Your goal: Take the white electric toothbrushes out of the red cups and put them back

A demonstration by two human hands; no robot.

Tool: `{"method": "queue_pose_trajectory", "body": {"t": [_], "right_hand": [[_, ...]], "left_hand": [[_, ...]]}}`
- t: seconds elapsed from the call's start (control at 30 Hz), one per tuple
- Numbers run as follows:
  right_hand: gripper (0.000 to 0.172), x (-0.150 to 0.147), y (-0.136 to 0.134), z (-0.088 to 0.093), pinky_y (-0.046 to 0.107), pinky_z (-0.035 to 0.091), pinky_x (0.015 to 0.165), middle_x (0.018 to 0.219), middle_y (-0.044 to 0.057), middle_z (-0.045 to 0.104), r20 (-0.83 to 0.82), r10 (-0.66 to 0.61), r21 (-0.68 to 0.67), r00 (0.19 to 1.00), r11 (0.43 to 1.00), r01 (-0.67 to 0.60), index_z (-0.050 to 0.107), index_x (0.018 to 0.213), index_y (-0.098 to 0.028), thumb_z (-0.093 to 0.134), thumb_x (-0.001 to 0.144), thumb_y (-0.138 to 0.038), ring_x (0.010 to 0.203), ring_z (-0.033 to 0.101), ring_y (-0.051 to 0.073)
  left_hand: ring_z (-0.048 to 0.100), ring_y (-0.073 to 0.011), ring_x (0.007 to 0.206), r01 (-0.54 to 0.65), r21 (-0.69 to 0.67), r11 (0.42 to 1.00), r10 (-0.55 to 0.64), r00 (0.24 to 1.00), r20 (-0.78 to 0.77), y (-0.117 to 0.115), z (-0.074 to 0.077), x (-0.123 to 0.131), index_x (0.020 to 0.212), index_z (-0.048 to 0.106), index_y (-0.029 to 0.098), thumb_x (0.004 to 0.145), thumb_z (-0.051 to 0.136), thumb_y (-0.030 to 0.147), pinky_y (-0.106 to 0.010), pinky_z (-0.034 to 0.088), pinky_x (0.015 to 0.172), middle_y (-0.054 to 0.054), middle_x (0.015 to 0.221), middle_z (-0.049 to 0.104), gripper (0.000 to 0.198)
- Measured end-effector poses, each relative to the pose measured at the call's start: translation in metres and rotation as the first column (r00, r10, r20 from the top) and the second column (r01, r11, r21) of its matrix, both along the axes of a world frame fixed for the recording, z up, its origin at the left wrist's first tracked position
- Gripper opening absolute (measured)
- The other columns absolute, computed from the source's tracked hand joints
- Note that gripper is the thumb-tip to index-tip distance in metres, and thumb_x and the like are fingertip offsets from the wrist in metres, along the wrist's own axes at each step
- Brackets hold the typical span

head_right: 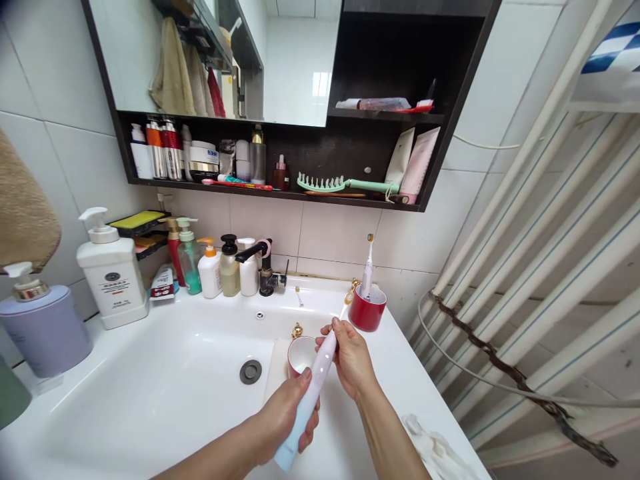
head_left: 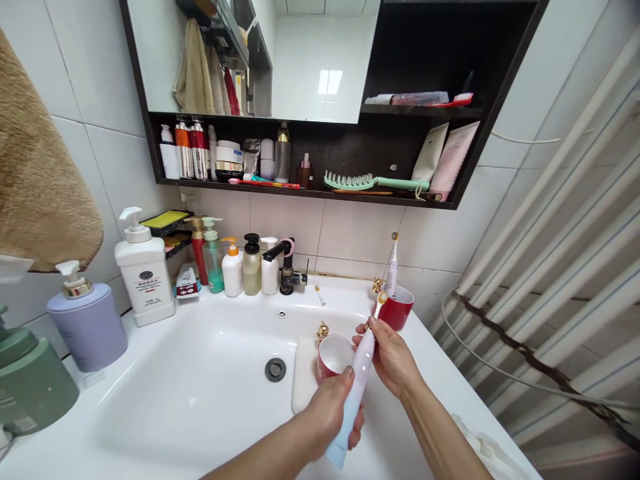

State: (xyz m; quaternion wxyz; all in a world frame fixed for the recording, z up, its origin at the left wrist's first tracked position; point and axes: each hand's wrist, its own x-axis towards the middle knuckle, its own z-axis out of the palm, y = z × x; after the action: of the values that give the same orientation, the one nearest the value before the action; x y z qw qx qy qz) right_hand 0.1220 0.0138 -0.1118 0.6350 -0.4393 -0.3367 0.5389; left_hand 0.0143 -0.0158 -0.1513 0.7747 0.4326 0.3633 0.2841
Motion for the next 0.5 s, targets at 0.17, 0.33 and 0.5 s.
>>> {"method": "queue_pose_trajectory", "body": {"t": [0.17,0.33,0.5], "right_hand": [[0.019,-0.006,0.001,0.002,0.025,0.044,0.049,0.055,-0.004,0.052,-0.055,0.038,0.033,0.998,0.999,-0.036,0.044,0.062,-0.018,0.052,0.060,-0.034,0.048,0.051,0.009],[0.023,-0.016,0.004,0.002,0.023,0.042,0.039,0.046,-0.004,0.049,-0.038,-0.103,0.070,0.994,0.992,0.106,0.042,0.059,-0.017,0.049,0.061,-0.038,0.039,0.048,0.009],[0.030,-0.014,0.008,-0.002,0.024,0.042,0.040,0.038,-0.007,0.041,-0.107,-0.117,0.127,0.987,0.983,0.130,0.042,0.055,-0.017,0.044,0.060,-0.047,0.034,0.043,0.007]], "left_hand": [[0.032,-0.0053,0.026,0.027,-0.002,1.000,-0.026,0.999,0.041,0.003,0.002,-0.003,0.059,0.038,0.015,0.059,0.018,0.064,-0.018,0.022,0.031,0.005,0.036,0.037,0.053],[0.032,-0.0042,0.028,-0.050,0.094,0.994,0.058,0.995,-0.083,0.006,0.004,-0.007,0.058,0.039,0.014,0.059,0.027,0.062,-0.018,0.022,0.033,0.005,0.037,0.039,0.050],[0.033,-0.0026,0.032,0.037,0.110,0.993,-0.018,0.986,-0.165,0.009,0.011,-0.007,0.065,0.041,0.014,0.065,0.025,0.057,-0.016,0.022,0.037,0.006,0.036,0.040,0.046]]}}
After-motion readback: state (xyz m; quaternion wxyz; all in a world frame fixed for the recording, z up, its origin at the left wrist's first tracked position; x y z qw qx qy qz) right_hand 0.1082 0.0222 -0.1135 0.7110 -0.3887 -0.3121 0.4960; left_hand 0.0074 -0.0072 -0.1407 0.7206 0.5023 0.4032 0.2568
